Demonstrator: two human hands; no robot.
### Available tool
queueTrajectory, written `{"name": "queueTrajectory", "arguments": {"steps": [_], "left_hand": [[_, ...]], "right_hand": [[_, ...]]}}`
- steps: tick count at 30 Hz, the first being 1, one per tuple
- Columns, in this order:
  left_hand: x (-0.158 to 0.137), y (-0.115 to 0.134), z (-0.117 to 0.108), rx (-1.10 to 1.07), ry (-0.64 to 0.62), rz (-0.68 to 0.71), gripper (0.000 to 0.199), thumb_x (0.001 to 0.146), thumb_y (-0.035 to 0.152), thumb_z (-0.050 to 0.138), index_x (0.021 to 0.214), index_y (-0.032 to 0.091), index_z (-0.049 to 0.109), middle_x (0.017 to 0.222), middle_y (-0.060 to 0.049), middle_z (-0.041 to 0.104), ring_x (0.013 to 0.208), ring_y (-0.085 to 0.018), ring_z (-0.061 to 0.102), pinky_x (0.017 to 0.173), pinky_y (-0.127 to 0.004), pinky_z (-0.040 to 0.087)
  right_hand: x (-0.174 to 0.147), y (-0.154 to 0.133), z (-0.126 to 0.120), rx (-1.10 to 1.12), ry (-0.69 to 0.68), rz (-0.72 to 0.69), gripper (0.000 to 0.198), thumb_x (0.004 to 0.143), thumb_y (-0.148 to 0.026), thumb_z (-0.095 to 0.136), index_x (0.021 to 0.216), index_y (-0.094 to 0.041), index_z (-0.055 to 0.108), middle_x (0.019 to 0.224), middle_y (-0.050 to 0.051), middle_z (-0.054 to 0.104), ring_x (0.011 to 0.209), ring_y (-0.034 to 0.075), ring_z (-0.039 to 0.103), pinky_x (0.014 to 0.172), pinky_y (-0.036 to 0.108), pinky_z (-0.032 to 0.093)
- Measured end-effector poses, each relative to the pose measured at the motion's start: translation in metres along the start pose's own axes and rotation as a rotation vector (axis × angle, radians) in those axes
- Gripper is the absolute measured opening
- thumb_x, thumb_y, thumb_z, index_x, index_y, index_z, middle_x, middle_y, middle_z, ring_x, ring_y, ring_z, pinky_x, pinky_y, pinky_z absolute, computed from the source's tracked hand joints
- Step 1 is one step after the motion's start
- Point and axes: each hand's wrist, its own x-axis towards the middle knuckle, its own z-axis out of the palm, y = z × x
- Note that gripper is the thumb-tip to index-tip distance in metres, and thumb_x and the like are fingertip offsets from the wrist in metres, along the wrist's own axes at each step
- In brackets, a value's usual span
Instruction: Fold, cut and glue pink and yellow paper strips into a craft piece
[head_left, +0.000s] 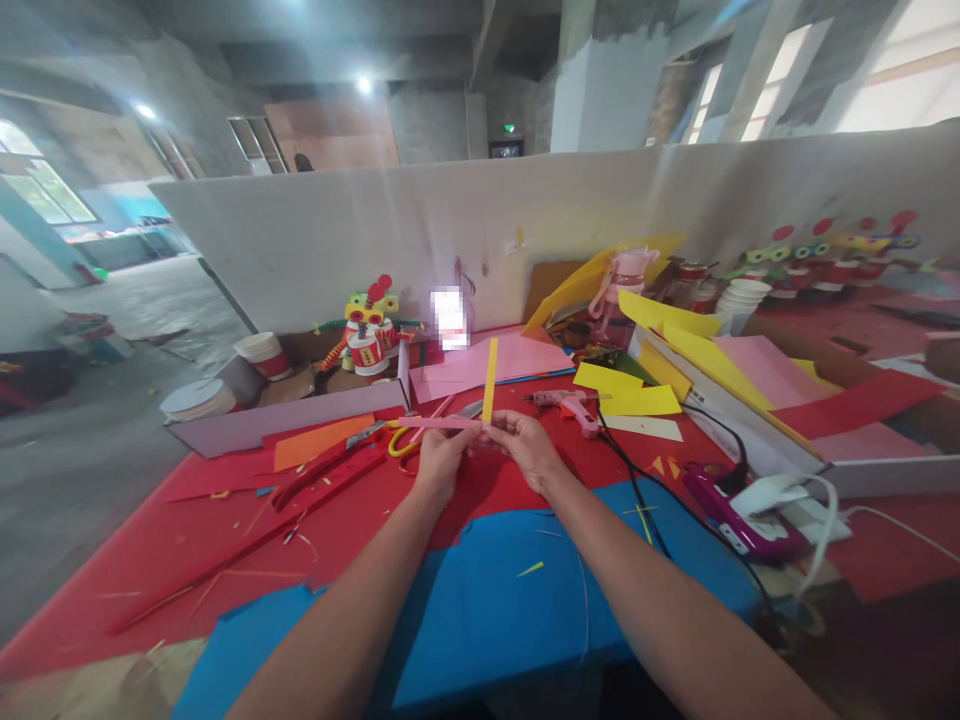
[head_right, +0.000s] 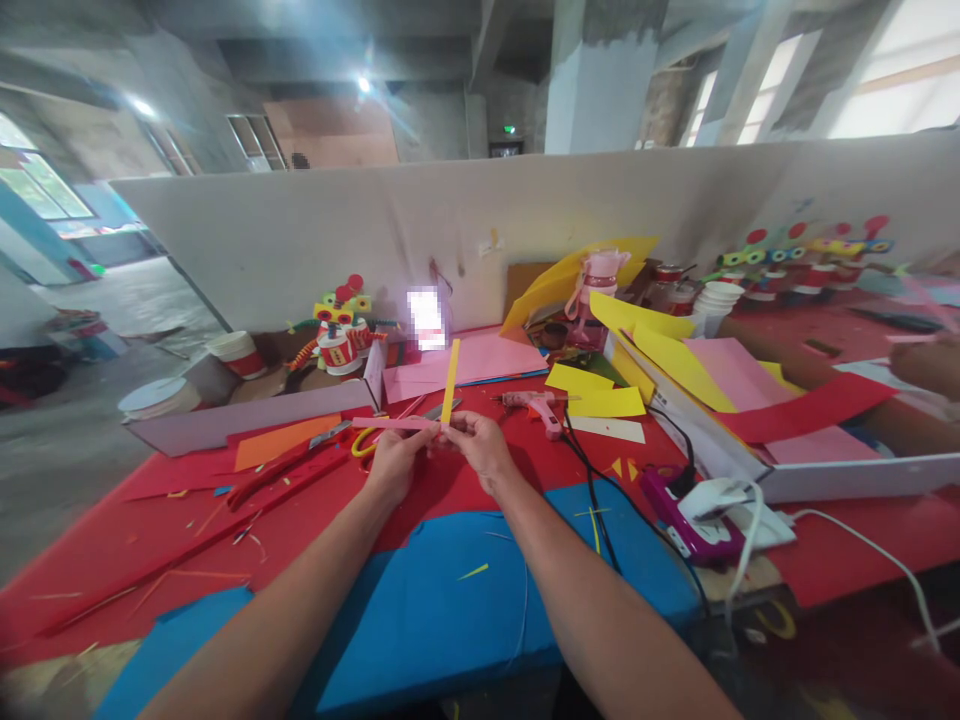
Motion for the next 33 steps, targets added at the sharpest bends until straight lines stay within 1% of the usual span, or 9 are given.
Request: {"name": "queueTrajectory", "arguments": {"steps": [5,10,13,17,21,25,33], "left_hand": [[0.001,-0.0017,-0.0014,0.01,-0.01,0.017,0.025,0.06,0.033,0.08,0.064,0.012,0.066,0.054,-0.001,0.06,0.047,-0.009,0.049,0.046,-0.022,0.037],[0.0007,-0.003,-0.0021,-0.012,-0.026,-0.006,0.025,0.06,0.032,0.08,0.065,0.012,0.065,0.056,-0.002,0.062,0.048,-0.01,0.05,0.046,-0.022,0.037],[-0.0004,-0.0025,-0.0009,-0.065,-0.046,-0.023,0.025,0.059,0.03,0.081,0.064,0.012,0.064,0.057,-0.002,0.062,0.05,-0.011,0.053,0.049,-0.022,0.038],[-0.0014,-0.0017,0.0006,-0.101,-0.078,-0.058,0.024,0.059,0.029,0.08,0.064,0.012,0.063,0.056,-0.003,0.061,0.051,-0.012,0.054,0.048,-0.023,0.038],[-0.0014,-0.0015,0.0005,-0.093,-0.054,-0.054,0.024,0.057,0.027,0.081,0.065,0.013,0.063,0.057,-0.002,0.062,0.051,-0.011,0.055,0.05,-0.023,0.039],[-0.0011,-0.0018,0.0,-0.082,-0.064,-0.046,0.026,0.058,0.029,0.081,0.066,0.013,0.063,0.058,-0.002,0.061,0.052,-0.011,0.054,0.05,-0.023,0.04],[0.0007,-0.0045,-0.0016,-0.09,-0.071,-0.037,0.022,0.06,0.026,0.08,0.064,0.013,0.062,0.055,0.001,0.058,0.05,-0.009,0.051,0.05,-0.022,0.037]], "right_hand": [[0.0004,0.0002,-0.0005,-0.018,0.014,0.004,0.036,0.05,-0.041,0.087,0.074,-0.018,0.072,0.07,0.002,0.07,0.068,0.016,0.065,0.075,0.033,0.055],[0.0006,0.0016,-0.0004,0.009,0.015,0.022,0.038,0.05,-0.043,0.087,0.071,-0.018,0.07,0.066,0.001,0.068,0.064,0.015,0.064,0.075,0.034,0.055],[0.0021,0.0031,-0.0015,0.025,0.03,0.035,0.04,0.047,-0.045,0.088,0.067,-0.017,0.068,0.06,-0.001,0.065,0.059,0.013,0.061,0.071,0.032,0.054],[0.0045,0.0045,-0.0035,0.0,0.048,0.019,0.042,0.044,-0.047,0.088,0.065,-0.017,0.067,0.057,-0.002,0.064,0.055,0.012,0.058,0.065,0.029,0.052],[0.0052,0.0058,-0.004,-0.01,0.058,0.027,0.042,0.045,-0.046,0.088,0.066,-0.018,0.067,0.058,-0.001,0.064,0.057,0.013,0.059,0.067,0.031,0.053],[0.0054,0.0069,-0.0043,-0.005,0.06,0.034,0.042,0.045,-0.046,0.088,0.067,-0.018,0.067,0.059,-0.001,0.064,0.058,0.013,0.059,0.069,0.032,0.054],[0.0053,0.0064,-0.0046,-0.018,0.061,0.037,0.039,0.047,-0.044,0.087,0.067,-0.017,0.067,0.059,-0.001,0.065,0.058,0.013,0.059,0.067,0.03,0.053]]}}
